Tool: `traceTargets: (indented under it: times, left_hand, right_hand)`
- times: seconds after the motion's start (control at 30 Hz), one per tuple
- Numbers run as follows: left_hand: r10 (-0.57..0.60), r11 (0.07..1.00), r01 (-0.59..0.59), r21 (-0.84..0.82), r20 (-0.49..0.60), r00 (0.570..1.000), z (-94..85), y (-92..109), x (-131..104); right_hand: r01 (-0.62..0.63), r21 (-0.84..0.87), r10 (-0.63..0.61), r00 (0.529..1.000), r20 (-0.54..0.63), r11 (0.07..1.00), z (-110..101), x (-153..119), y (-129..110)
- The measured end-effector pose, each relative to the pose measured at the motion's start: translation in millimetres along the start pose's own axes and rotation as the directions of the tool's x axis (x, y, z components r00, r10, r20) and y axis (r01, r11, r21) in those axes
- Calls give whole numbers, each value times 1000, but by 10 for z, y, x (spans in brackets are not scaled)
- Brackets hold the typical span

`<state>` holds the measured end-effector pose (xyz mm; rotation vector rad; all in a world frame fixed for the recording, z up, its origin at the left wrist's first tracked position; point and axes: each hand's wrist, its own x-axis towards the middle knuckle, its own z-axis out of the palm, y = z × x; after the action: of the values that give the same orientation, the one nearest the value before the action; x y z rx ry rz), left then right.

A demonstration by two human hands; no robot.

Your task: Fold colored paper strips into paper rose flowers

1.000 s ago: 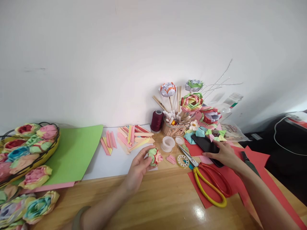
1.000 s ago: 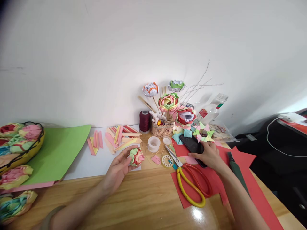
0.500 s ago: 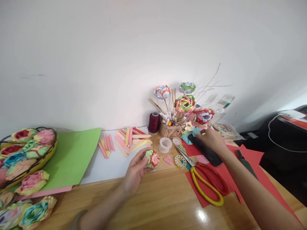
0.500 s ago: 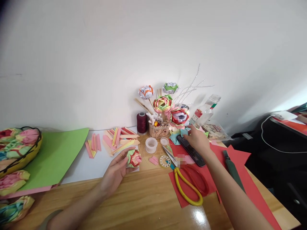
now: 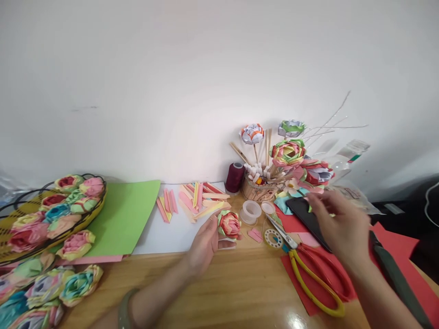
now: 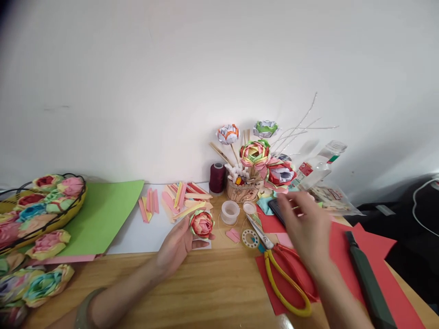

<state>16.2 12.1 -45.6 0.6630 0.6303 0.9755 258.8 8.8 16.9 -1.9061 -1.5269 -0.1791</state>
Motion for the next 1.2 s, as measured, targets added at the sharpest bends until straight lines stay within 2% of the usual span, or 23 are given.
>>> traceTargets:
  times: [0.03,0.07,0.1,0.13,0.17,0.2,0.23,0.4,0.6,0.73,0.87,0.93,1.0,1.13,1.2]
  left_hand:
    - [21,999,-21,25,-8,1000,-9,1,6]
    - [51,997,-50,50,-16,999,-19,1,12]
    - [89,993,-87,74,-22,996,-30,1,17]
    - [129,987,-126,99,-22,991,-42,1,22]
    - [168,978,-165,125,-18,986,-51,3,25]
    - [205,968,-202,150,-8,979,-59,5,27]
    - [237,957,-234,172,1,971,-64,8,28]
    - [298,938,-294,185,11,955,-64,24,27]
    - [345,923,-348,164,45,937,-59,37,40]
    - [374,910,-371,185,24,927,-51,57,33]
    - [441,860,-418,291,-14,898,-48,72,23]
    - [473,831,-438,342,-21,881,-58,69,24]
    - [469,822,-429,374,-18,883,-79,55,30]
    - [448,812,-419,406,25,894,-135,10,45]
    - [440,812,-422,402,53,897,-154,-10,45]
  right_hand:
    - [24,108,-35,994,101,994,17,-94,-146]
    - [-36,337,-65,957,283,941,43,-175,-289]
    - [-146,481,-110,879,464,864,76,-240,-423]
    - [-261,551,-148,794,589,793,115,-285,-543]
    - [-333,586,-194,728,658,739,158,-312,-644]
    - [-375,595,-223,682,696,711,202,-322,-724]
    - [-396,594,-227,665,711,700,244,-319,-783]
    - [-418,583,-187,678,710,697,378,-223,-871]
    - [-460,551,-187,625,758,696,403,-126,-886]
    - [-365,579,-270,623,734,729,412,-118,-941]
    - [-256,656,-366,661,655,710,431,-147,-969]
    - [-230,672,-391,664,637,704,441,-155,-965]
    - [-248,668,-400,638,658,701,446,-150,-951]
    - [-306,660,-450,534,716,687,441,-115,-910]
    - [-315,648,-445,520,729,694,438,-100,-890]
